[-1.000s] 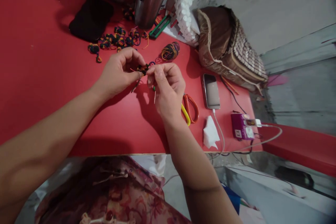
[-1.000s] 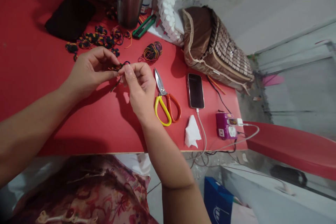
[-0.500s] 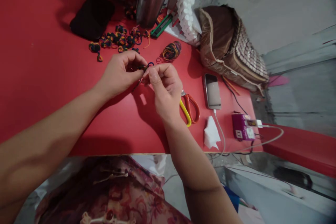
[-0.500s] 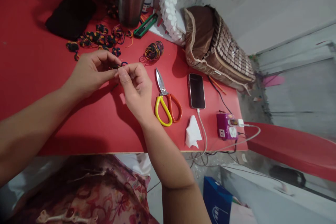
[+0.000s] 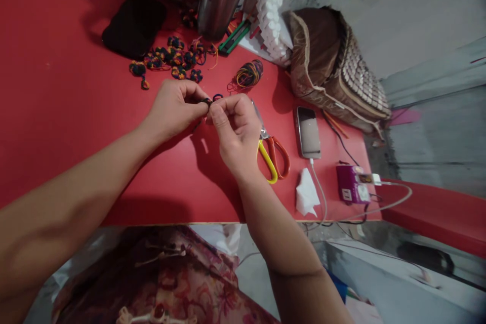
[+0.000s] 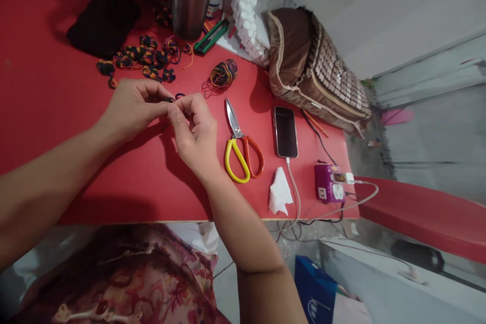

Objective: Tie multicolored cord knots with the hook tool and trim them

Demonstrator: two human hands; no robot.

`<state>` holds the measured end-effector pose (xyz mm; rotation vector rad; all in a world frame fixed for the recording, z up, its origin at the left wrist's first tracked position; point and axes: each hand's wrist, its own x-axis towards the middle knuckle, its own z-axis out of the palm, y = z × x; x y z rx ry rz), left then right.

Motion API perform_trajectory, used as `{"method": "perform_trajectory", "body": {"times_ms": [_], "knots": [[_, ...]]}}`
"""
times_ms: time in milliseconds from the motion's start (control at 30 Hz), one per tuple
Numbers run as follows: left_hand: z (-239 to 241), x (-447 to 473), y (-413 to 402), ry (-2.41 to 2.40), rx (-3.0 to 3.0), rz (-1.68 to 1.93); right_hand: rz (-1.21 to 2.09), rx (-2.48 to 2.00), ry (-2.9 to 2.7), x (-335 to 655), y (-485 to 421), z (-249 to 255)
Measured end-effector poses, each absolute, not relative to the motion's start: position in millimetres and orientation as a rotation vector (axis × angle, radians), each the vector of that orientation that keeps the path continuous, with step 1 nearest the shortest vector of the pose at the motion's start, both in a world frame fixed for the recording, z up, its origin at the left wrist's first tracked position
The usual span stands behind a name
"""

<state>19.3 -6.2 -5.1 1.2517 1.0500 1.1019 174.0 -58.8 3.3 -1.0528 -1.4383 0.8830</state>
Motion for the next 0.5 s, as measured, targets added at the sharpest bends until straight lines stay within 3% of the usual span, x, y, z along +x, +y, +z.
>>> {"method": "perform_trajectory", "body": {"times_ms": [500], "knots": [[-3.9, 19.3, -5.5, 0.979, 1.094, 1.182, 0.969, -0.950, -1.253, 170.8, -55.7, 0.5]]}}
